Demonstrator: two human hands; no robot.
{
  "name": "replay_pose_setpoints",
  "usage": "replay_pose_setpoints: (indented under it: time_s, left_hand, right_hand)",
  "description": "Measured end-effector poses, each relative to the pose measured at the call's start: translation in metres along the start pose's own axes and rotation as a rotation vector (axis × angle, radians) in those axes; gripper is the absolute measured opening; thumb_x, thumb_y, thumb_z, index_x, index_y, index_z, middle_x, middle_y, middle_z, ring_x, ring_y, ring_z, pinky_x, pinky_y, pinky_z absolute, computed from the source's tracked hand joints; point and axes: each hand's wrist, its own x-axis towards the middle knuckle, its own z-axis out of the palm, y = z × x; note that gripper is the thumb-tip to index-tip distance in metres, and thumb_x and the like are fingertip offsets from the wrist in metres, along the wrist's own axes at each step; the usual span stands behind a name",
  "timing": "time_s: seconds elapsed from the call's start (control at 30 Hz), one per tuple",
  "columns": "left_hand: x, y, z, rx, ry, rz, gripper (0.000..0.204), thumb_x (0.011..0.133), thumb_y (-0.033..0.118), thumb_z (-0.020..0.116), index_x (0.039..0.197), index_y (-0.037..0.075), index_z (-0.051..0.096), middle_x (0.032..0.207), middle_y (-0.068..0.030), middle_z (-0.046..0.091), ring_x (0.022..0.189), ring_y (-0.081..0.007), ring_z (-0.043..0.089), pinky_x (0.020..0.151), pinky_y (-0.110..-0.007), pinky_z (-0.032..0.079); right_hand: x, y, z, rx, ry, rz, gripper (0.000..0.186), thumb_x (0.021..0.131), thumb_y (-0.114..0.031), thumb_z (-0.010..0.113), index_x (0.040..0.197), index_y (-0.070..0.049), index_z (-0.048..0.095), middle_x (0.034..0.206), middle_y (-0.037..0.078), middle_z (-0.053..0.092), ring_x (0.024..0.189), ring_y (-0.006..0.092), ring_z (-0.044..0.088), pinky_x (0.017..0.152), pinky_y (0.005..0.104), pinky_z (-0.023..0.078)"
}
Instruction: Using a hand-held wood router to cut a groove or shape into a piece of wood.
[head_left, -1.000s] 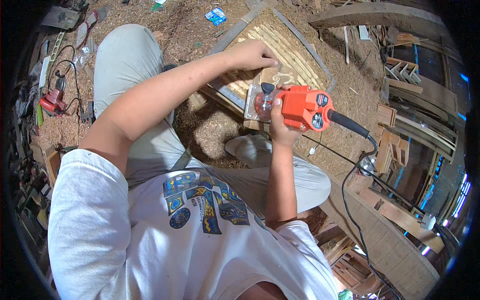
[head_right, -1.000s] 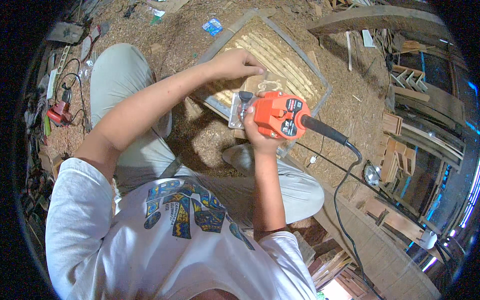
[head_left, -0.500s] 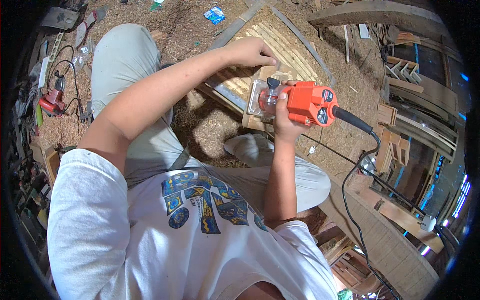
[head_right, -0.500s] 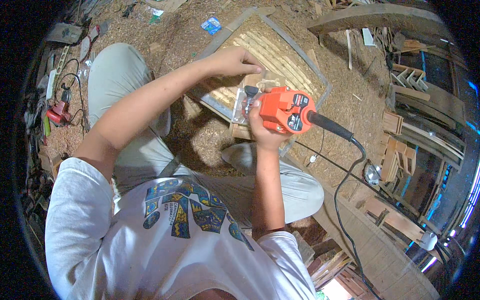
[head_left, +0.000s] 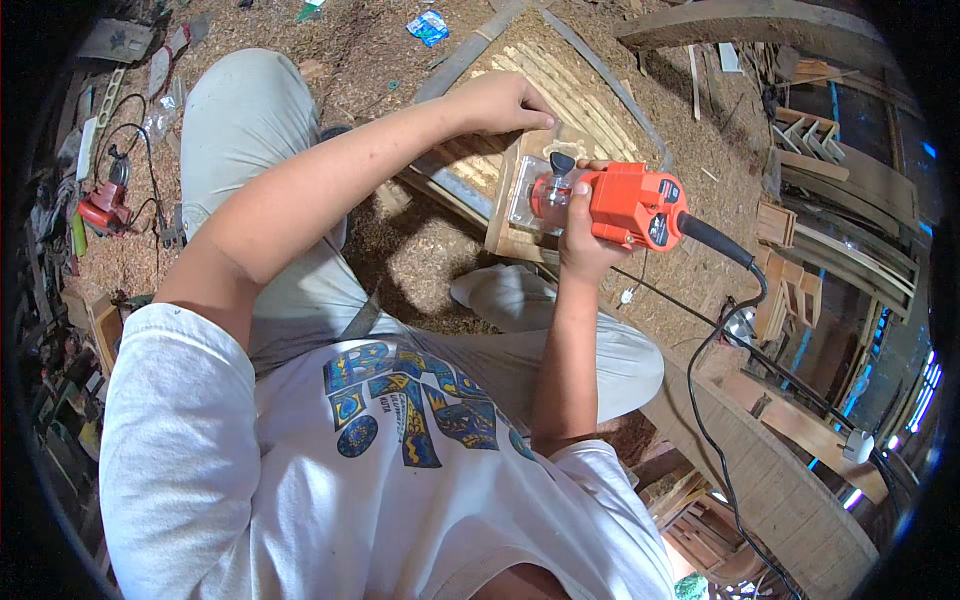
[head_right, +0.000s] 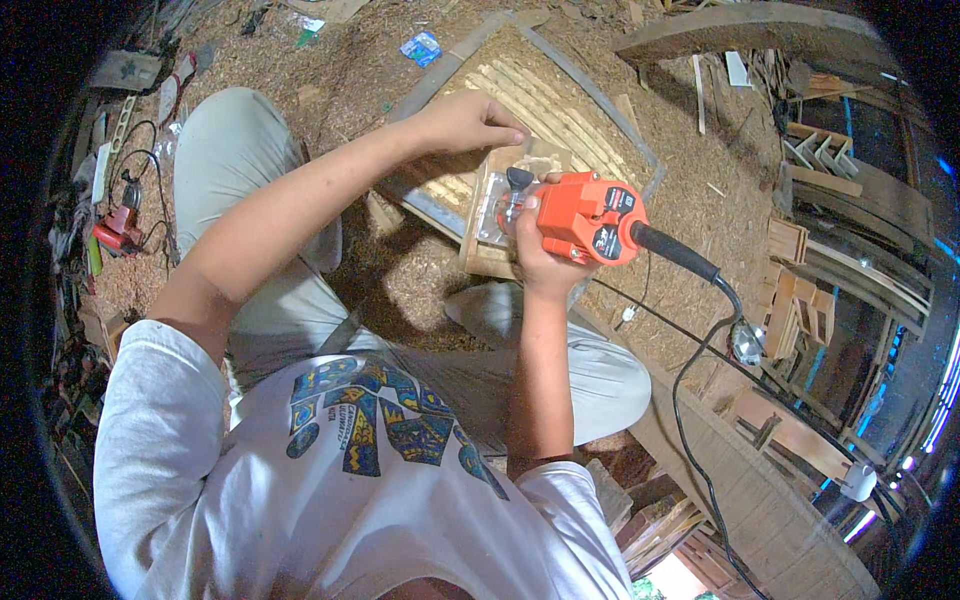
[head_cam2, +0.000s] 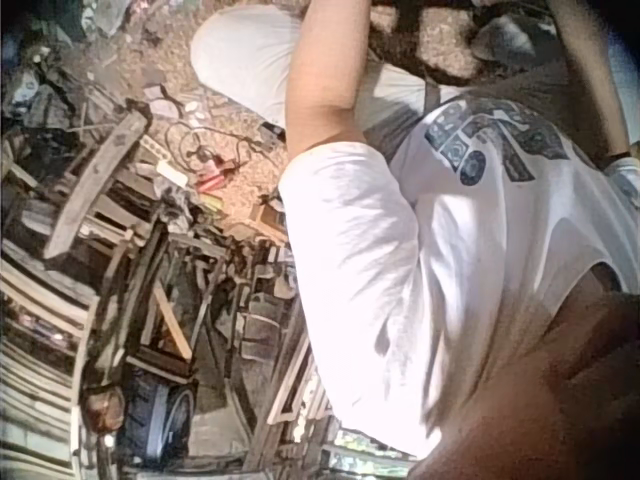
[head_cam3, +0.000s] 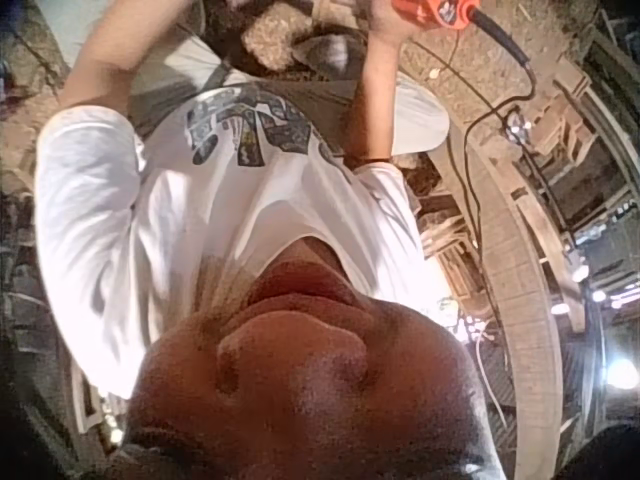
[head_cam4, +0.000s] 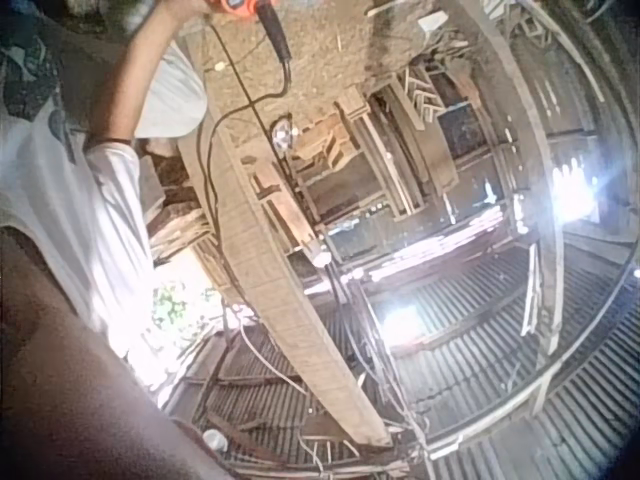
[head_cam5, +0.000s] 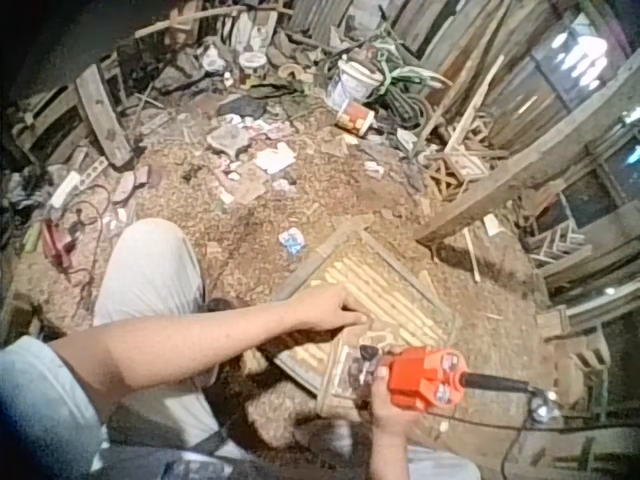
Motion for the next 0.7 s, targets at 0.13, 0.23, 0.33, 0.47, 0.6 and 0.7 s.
replay_pose_setpoints:
  time_s: [0.13,0.23,0.33,0.47,0.6,0.7]
  left_hand:
    - [-0.003,0.006,-0.001,0.006,0.008,-0.014,0.033,0.094,0.044,0.074,0.116,0.021,0.084,0.106,-0.0116,0.081,0.094,-0.0300,0.077,0.089,-0.041,0.058]
    - [-0.004,0.005,-0.003,0.016,0.022,-0.027,0.033,0.094,0.045,0.075,0.114,0.021,0.084,0.103,-0.0120,0.081,0.092,-0.0301,0.077,0.088,-0.041,0.058]
    - [-0.001,0.000,0.000,0.014,0.032,-0.012,0.034,0.093,0.047,0.075,0.113,0.021,0.084,0.101,-0.0123,0.081,0.090,-0.0303,0.076,0.086,-0.041,0.058]
    - [-0.002,0.010,-0.005,0.034,-0.042,-0.078,0.040,0.096,0.046,0.074,0.120,0.015,0.081,0.110,-0.0130,0.081,0.101,-0.0272,0.077,0.092,-0.038,0.057]
    - [0.002,0.003,-0.003,0.050,-0.038,-0.045,0.040,0.096,0.046,0.074,0.119,0.013,0.082,0.113,-0.0122,0.080,0.102,-0.0266,0.077,0.092,-0.038,0.057]
    - [0.003,0.002,-0.003,0.021,-0.044,-0.048,0.041,0.096,0.045,0.074,0.118,0.012,0.082,0.115,-0.0111,0.080,0.103,-0.0258,0.077,0.093,-0.038,0.057]
  right_hand:
    - [-0.001,-0.001,0.005,0.026,0.021,0.016,0.038,0.084,0.003,0.078,0.119,0.004,0.064,0.107,0.012,0.073,0.094,0.0202,0.072,0.090,0.0358,0.059]
    - [-0.001,-0.002,0.003,-0.018,-0.085,0.008,0.040,0.089,0.001,0.074,0.126,0.002,0.058,0.115,0.015,0.068,0.106,0.0259,0.069,0.100,0.0421,0.055]
    - [-0.001,-0.003,0.003,-0.026,-0.100,0.024,0.040,0.089,0.001,0.074,0.126,0.002,0.058,0.115,0.014,0.068,0.106,0.0259,0.069,0.099,0.0425,0.056]
    - [-0.003,-0.004,0.007,0.005,-0.089,0.024,0.040,0.089,0.001,0.074,0.126,0.002,0.058,0.115,0.014,0.068,0.105,0.0260,0.069,0.099,0.0425,0.056]
    - [-0.007,-0.006,0.008,-0.024,-0.110,-0.011,0.038,0.089,0.001,0.073,0.124,0.002,0.060,0.114,0.014,0.069,0.105,0.0257,0.070,0.098,0.0417,0.056]
    - [-0.012,-0.011,0.009,-0.107,-0.146,-0.016,0.035,0.089,0.000,0.073,0.122,0.002,0.061,0.114,0.013,0.069,0.105,0.0251,0.070,0.098,0.0408,0.056]
